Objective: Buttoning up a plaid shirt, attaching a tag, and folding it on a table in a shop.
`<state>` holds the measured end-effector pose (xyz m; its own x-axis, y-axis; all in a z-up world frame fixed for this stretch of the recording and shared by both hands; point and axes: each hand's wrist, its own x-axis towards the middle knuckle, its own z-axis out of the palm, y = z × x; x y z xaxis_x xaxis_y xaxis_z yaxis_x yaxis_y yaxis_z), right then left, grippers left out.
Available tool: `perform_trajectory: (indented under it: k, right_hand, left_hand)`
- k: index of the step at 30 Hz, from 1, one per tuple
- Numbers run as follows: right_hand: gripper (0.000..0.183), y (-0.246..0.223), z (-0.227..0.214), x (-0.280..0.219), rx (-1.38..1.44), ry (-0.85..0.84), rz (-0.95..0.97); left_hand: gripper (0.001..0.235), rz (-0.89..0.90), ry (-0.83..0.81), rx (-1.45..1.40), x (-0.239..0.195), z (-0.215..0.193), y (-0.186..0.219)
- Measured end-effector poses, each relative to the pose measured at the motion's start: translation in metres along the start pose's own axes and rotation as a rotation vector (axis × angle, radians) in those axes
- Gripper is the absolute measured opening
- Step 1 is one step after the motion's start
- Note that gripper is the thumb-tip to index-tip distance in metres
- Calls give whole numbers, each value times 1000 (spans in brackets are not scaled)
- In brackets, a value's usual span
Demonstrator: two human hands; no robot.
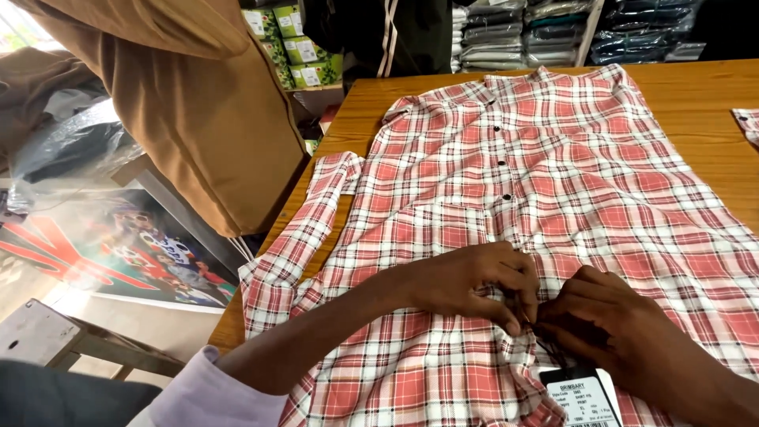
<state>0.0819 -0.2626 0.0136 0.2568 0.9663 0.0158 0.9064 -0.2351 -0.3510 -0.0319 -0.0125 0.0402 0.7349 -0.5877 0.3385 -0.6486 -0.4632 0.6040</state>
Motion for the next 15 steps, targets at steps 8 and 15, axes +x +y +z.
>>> perform_trajectory:
  k: [8, 15]
  right_hand:
    - [28, 22, 14, -1, -74, -11, -45]
    - [30, 18, 9, -2, 32, -51, 55]
  left_hand:
    - [14, -81, 75, -116, -4, 6, -13]
    - [17, -63, 31, -91, -3, 4, -8]
